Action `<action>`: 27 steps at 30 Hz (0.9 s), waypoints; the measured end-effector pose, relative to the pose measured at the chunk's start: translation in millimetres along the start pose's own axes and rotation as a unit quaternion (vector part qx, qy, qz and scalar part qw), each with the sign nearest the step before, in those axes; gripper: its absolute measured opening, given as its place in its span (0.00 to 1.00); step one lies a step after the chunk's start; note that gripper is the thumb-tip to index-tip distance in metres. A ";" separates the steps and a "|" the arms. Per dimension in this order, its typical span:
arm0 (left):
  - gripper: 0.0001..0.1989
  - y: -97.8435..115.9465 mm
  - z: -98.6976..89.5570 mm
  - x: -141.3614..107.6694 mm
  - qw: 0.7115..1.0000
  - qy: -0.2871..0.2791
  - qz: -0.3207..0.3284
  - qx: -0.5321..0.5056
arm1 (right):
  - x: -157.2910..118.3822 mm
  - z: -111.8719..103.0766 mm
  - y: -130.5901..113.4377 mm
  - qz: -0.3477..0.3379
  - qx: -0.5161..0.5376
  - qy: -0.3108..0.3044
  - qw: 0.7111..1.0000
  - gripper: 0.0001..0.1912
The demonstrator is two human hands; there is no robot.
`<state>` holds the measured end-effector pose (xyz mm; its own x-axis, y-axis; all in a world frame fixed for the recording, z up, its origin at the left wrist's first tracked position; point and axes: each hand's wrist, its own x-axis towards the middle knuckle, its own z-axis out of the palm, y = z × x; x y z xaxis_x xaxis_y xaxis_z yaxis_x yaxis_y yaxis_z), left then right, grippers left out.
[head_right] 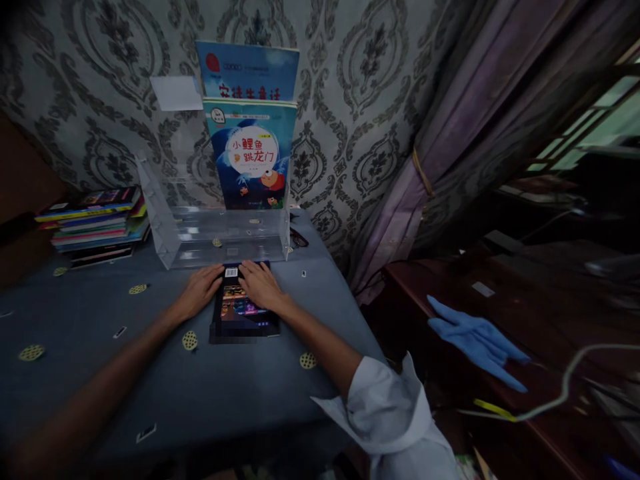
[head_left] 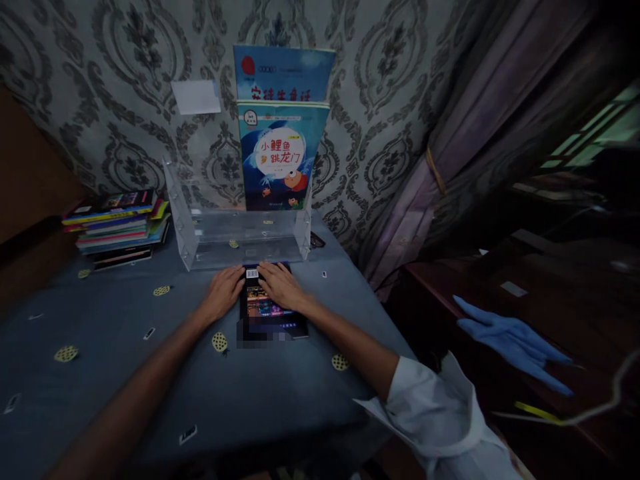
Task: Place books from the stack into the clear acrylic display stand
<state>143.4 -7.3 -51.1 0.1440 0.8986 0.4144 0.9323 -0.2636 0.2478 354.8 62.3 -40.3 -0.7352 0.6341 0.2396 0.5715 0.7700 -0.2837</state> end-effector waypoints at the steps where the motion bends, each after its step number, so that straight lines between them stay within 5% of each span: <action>1: 0.20 0.0 0.0 0.0 1.000 0.001 0.002 0.000 | -3.3 -0.1 6.1 0.007 0.002 0.005 1.000 0.24; 9: 0.22 -0.4 -2.6 -0.3 1.000 -0.008 -0.008 -0.022 | -31.3 -12.9 40.3 0.060 0.037 0.060 0.996 0.24; 18: 0.24 -6.9 -24.8 -0.2 0.995 -0.082 0.041 -0.049 | -31.9 -19.2 29.7 0.072 0.044 0.068 0.994 0.23; 27: 0.24 15.9 -59.9 -35.0 0.984 -0.140 0.097 -0.049 | -30.1 -17.2 27.2 0.081 0.031 0.063 0.994 0.23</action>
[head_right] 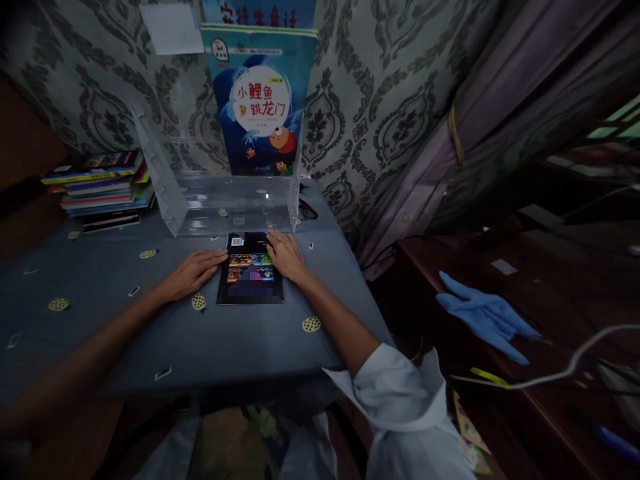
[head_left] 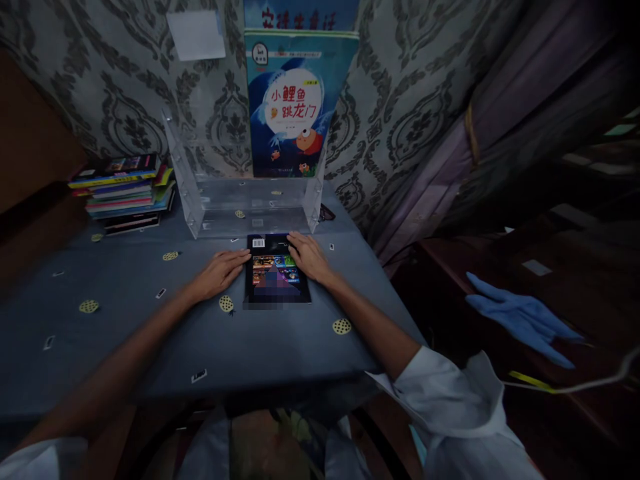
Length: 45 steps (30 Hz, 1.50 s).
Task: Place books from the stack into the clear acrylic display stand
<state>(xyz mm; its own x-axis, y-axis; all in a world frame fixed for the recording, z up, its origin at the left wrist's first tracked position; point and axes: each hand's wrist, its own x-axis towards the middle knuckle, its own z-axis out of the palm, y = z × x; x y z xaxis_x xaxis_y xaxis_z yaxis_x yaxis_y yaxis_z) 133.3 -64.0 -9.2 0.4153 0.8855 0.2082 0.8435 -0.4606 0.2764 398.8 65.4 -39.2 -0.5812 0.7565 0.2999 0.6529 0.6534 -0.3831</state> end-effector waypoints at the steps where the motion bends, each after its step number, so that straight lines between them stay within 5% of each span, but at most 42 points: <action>1: 0.24 3.9 -1.4 -4.6 1.000 -0.006 0.006 0.001 | -0.2 -0.1 -0.4 0.002 0.000 0.001 1.000 0.23; 14: 0.22 52.2 -10.0 -70.5 0.996 -0.044 0.074 0.001 | 0.7 -4.9 -6.4 0.014 -0.018 -0.025 0.999 0.24; 20: 0.23 58.4 -6.9 -79.9 0.996 -0.028 0.085 0.015 | -0.4 -5.0 -7.2 0.011 -0.007 -0.019 1.000 0.23; 45: 0.24 122.8 32.1 25.0 0.978 -0.077 0.191 0.040 | -1.7 -6.5 -12.0 0.014 -0.016 -0.022 1.000 0.23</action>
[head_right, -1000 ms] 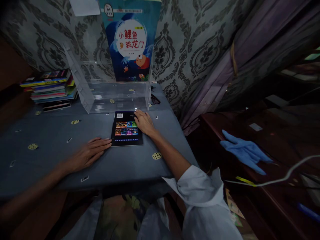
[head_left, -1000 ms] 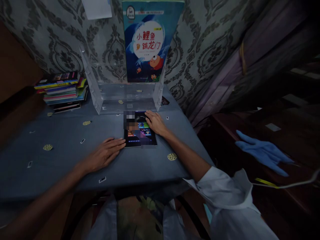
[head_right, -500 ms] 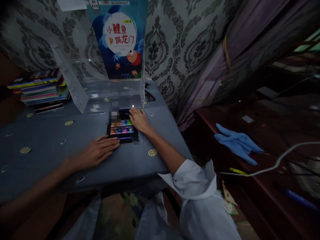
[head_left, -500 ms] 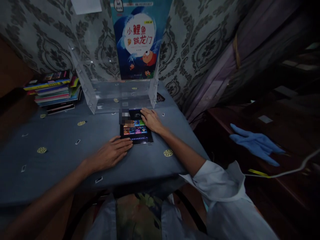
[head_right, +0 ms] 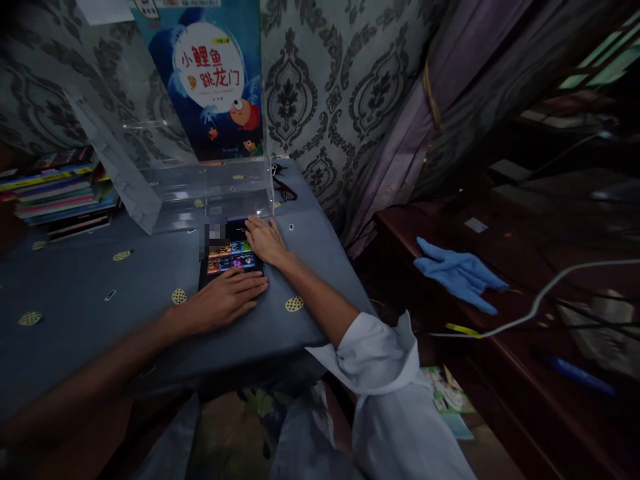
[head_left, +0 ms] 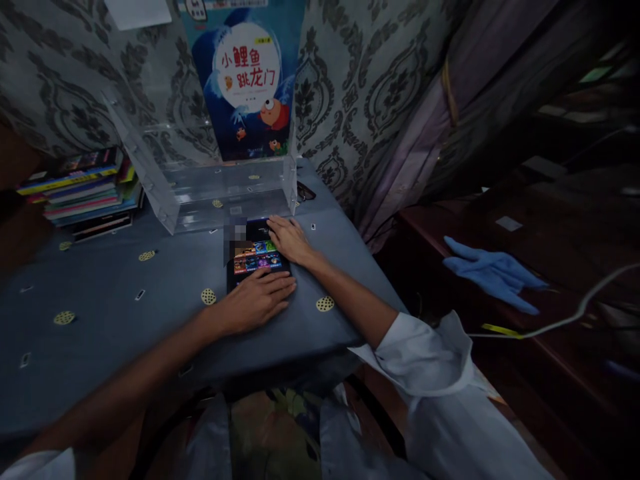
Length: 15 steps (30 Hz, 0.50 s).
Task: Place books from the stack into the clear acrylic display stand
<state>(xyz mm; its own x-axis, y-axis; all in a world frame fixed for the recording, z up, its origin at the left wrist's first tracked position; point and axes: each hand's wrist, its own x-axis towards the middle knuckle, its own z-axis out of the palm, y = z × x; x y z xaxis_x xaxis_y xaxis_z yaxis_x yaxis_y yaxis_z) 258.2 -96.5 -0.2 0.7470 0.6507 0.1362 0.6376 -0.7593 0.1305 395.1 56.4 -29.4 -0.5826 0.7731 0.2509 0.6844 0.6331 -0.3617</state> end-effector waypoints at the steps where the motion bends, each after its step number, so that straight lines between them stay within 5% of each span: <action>1: 0.24 0.4 -1.4 1.6 1.000 -0.001 0.002 -0.003 | 0.3 0.9 1.1 0.001 0.000 0.000 1.000 0.23; 11: 0.23 -2.0 -9.3 4.8 0.999 -0.004 -0.016 -0.048 | 4.3 8.4 18.2 -0.002 0.063 0.013 0.998 0.22; 15: 0.22 -20.8 -9.3 7.8 0.996 0.040 -0.061 -0.059 | 8.2 7.0 28.2 0.004 0.138 0.036 0.990 0.22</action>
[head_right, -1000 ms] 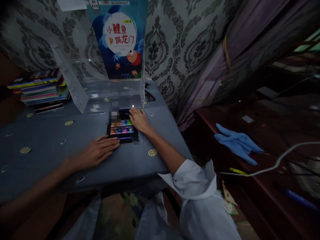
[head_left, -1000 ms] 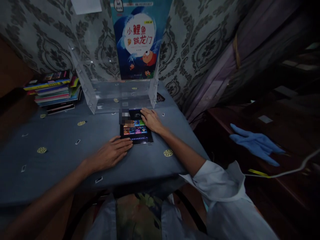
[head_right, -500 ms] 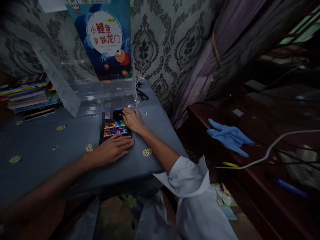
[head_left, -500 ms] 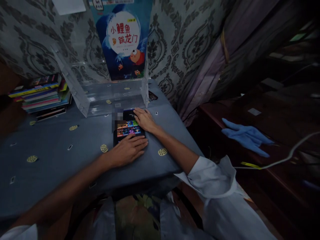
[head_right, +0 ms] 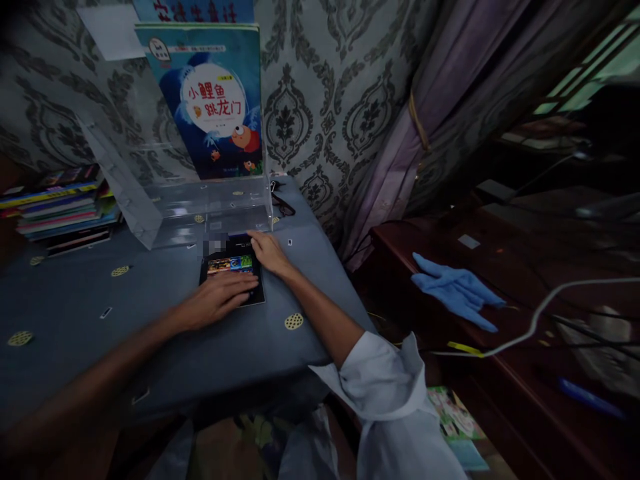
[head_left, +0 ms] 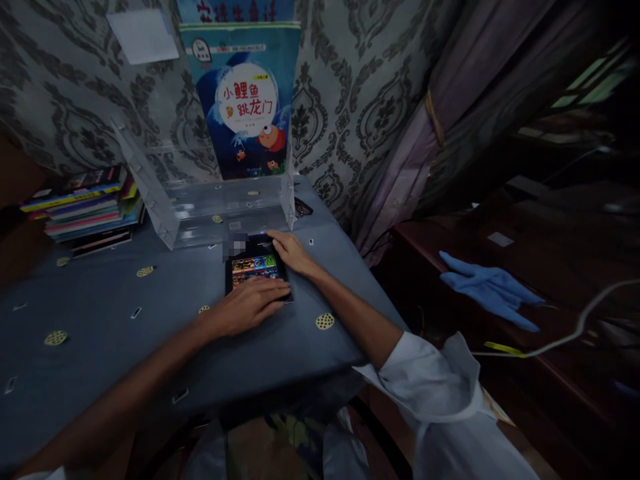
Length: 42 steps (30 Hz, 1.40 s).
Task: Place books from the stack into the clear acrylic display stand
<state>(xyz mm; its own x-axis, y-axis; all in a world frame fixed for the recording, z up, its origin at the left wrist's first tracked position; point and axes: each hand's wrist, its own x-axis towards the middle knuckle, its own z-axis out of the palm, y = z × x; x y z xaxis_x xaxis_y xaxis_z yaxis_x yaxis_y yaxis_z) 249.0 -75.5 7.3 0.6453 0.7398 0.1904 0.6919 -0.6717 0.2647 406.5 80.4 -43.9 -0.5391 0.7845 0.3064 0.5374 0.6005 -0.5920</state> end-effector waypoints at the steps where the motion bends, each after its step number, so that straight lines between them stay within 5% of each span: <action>1: 0.23 -9.2 0.3 1.5 0.999 0.021 -0.024 0.004 | 1.1 -1.0 2.2 0.005 0.021 0.012 1.000 0.23; 7: 0.27 -86.0 10.1 6.0 0.968 0.120 -0.211 0.070 | 5.1 -2.5 7.0 0.038 0.109 0.063 0.991 0.23; 12: 0.27 -115.3 15.7 15.8 0.975 0.079 -0.187 0.092 | 5.1 -1.7 4.8 0.058 0.131 0.081 0.986 0.23; 25: 0.25 -97.5 8.8 64.0 0.989 0.014 -0.106 0.102 | 7.9 -3.0 5.3 0.070 0.170 0.072 0.980 0.27; 42: 0.26 -53.0 0.5 46.6 0.997 -0.056 -0.036 0.049 | 10.5 5.8 18.6 0.040 0.218 0.098 0.970 0.24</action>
<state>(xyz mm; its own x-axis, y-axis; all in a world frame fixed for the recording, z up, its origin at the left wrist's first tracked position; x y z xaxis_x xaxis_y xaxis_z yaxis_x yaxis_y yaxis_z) 242.6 -5.4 1.6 0.6210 0.7810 0.0660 0.7628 -0.6216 0.1783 407.0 98.9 -56.0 -0.3502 0.8659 0.3572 0.2233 0.4475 -0.8660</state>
